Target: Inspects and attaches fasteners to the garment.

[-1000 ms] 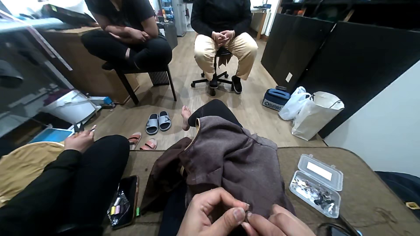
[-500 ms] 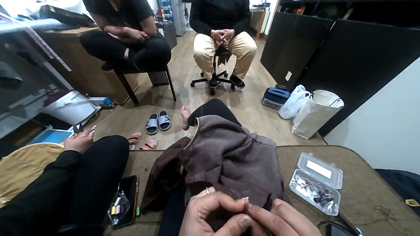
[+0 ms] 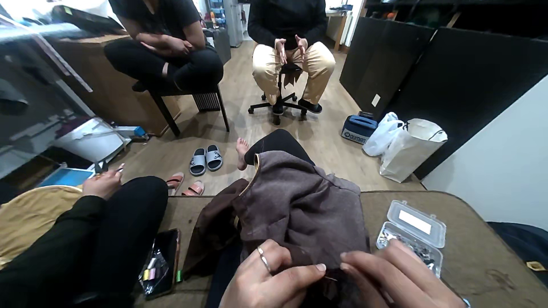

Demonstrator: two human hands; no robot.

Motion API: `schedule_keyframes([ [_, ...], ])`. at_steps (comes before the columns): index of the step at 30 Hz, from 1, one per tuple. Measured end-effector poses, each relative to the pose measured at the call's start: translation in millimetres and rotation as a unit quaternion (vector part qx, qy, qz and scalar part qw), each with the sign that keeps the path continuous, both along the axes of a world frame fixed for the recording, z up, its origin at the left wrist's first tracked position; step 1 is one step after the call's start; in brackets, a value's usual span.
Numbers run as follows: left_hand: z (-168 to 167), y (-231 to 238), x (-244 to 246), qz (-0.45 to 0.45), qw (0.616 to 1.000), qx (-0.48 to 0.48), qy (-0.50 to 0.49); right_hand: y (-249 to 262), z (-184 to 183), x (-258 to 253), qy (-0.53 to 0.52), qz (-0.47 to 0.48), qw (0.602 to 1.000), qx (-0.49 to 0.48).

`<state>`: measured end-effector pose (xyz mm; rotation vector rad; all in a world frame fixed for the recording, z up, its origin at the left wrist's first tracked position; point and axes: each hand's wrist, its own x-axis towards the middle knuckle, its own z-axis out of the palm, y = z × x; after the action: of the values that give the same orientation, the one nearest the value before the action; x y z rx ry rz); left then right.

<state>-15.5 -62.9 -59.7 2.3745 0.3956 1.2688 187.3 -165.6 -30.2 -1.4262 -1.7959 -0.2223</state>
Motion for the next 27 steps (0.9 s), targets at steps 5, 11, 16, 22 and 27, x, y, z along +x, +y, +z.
schedule_keyframes([
  [5, -6.8, 0.5, -1.9, 0.030, 0.999, 0.023, -0.007, -6.1, -5.3, -14.6, 0.004, 0.128, 0.991, -0.024],
  [11, -3.7, 0.6, -6.3, 0.021, 0.998, 0.030, -0.042, 3.1, -13.7, -15.7, -0.028, 0.037, 0.999, 0.017],
  [16, -5.3, -2.7, -5.0, 0.011, 0.999, 0.019, -0.037, -5.4, -12.5, -16.4, 0.018, 0.046, 0.996, 0.071],
  [22, -3.8, 0.4, -1.4, 0.010, 0.999, 0.013, -0.033, -1.5, -18.2, -24.1, 0.017, 0.077, 0.995, 0.066],
  [27, -4.1, 2.0, -3.1, 0.027, 0.999, 0.015, -0.031, 5.2, -19.7, -24.0, 0.007, 0.036, 0.998, 0.057],
])
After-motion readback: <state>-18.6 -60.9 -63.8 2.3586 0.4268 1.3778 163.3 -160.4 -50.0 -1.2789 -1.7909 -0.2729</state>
